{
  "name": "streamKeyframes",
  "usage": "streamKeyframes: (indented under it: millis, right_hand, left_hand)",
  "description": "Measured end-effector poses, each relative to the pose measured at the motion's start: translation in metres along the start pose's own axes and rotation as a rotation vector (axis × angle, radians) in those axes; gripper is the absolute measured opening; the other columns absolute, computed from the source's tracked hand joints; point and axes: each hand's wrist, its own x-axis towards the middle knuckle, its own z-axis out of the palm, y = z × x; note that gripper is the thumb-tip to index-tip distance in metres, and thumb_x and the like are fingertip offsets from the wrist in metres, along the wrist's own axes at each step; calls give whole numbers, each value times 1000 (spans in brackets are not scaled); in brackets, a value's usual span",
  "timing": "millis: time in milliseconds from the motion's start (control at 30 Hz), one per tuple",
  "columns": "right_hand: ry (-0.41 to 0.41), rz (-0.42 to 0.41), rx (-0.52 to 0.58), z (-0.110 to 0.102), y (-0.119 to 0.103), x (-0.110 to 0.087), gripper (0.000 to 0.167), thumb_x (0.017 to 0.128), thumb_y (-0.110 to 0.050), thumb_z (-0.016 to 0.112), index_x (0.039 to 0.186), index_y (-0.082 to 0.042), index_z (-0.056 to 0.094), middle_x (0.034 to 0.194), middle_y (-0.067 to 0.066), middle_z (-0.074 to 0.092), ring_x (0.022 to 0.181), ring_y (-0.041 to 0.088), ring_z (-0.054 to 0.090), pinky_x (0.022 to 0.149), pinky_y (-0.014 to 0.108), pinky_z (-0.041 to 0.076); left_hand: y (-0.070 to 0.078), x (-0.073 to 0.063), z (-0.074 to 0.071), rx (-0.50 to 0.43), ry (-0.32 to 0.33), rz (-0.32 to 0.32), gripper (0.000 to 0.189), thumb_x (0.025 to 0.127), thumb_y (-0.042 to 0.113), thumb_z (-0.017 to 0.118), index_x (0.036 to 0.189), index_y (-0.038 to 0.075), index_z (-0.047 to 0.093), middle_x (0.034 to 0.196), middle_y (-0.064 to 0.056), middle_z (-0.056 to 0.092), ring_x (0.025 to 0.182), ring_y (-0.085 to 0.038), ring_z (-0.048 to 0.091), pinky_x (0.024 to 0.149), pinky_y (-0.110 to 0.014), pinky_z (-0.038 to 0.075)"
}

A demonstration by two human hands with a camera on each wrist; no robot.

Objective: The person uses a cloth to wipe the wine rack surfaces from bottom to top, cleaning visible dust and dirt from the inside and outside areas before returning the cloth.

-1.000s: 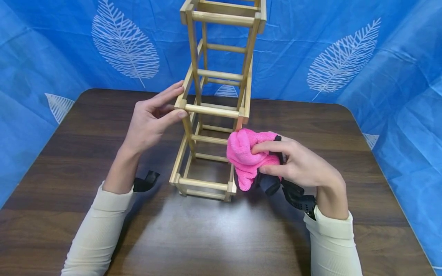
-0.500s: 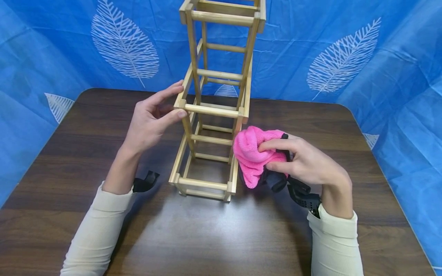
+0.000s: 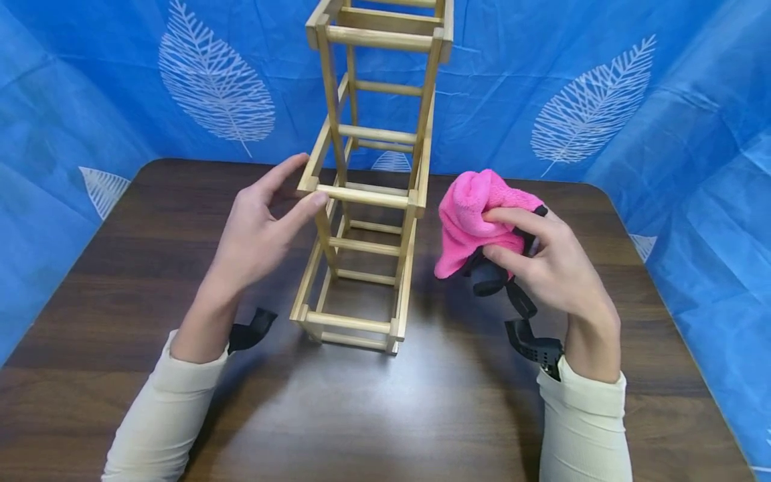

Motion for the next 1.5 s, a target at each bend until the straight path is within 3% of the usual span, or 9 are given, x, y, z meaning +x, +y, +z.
streamKeyframes:
  millis: [167, 300, 700, 767, 867, 1000, 1133, 1367, 1500]
  right_hand:
    - [114, 43, -18, -1, -2, -1, 44, 73, 18, 76, 113, 3, 70, 108, 1, 61, 98, 17, 51, 75, 21, 44]
    - [131, 62, -7, 0, -2, 1, 43, 75, 17, 75, 115, 2, 70, 109, -1, 60, 100, 18, 50, 76, 23, 44]
    - [158, 45, 0, -3, 0, 1, 44, 73, 19, 75, 114, 4, 69, 112, -2, 61, 103, 17, 50, 79, 22, 44]
    - [158, 48, -1, -3, 0, 1, 44, 74, 19, 75, 115, 4, 69, 112, -2, 61, 103, 18, 50, 79, 22, 44]
    - [161, 54, -2, -3, 0, 0, 44, 74, 19, 75, 115, 4, 70, 112, -1, 61, 103, 17, 50, 79, 23, 43]
    - [159, 62, -10, -4, 0, 1, 44, 74, 18, 75, 115, 3, 70, 113, -1, 61, 103, 17, 50, 80, 22, 44]
    - [157, 83, -26, -6, -1, 0, 44, 75, 17, 76, 116, 2, 70, 113, -1, 60, 104, 17, 49, 79, 22, 44]
    - [174, 58, -20, -7, -6, 0, 44, 74, 18, 76, 114, 2, 70, 113, -3, 60, 104, 17, 50, 79, 23, 43]
    - [182, 45, -3, -5, -6, 3, 44, 74, 18, 75, 115, 3, 70, 114, -3, 60, 106, 18, 50, 80, 24, 43]
  left_hand:
    - [0, 1, 0, 31, 46, -25, 49, 98, 31, 64, 140, 8, 56, 109, -11, 70, 88, -19, 68, 66, -21, 50]
    - [3, 0, -5, 61, 16, -12, 45, 100, 28, 61, 139, 7, 57, 115, -11, 68, 95, -20, 68, 78, -22, 54]
    - [-14, 34, -42, -56, -246, 3, 45, 104, 16, 52, 145, 2, 47, 119, -23, 63, 98, -13, 67, 81, -23, 55]
    - [-16, 39, -50, -4, -233, -14, 46, 103, 19, 55, 145, 3, 48, 123, -22, 62, 100, -14, 67, 81, -22, 55]
    - [-6, 35, -55, 181, -101, 7, 48, 100, 27, 59, 144, 7, 52, 130, -17, 61, 105, -21, 66, 86, -25, 54]
    - [26, 11, -43, 386, 113, 223, 42, 96, 25, 68, 133, 5, 63, 128, -13, 64, 109, -30, 64, 92, -43, 53]
    - [56, -6, -13, 504, 127, 452, 40, 92, 27, 72, 122, 0, 69, 119, -15, 68, 107, -31, 65, 89, -50, 53]
    - [70, 2, 22, 775, -46, 419, 57, 94, 50, 63, 127, 3, 67, 123, -15, 67, 114, -35, 62, 78, -52, 57]
    - [66, 6, 22, 769, -101, 408, 42, 96, 38, 64, 121, 6, 71, 115, -12, 70, 111, -34, 62, 81, -51, 56]
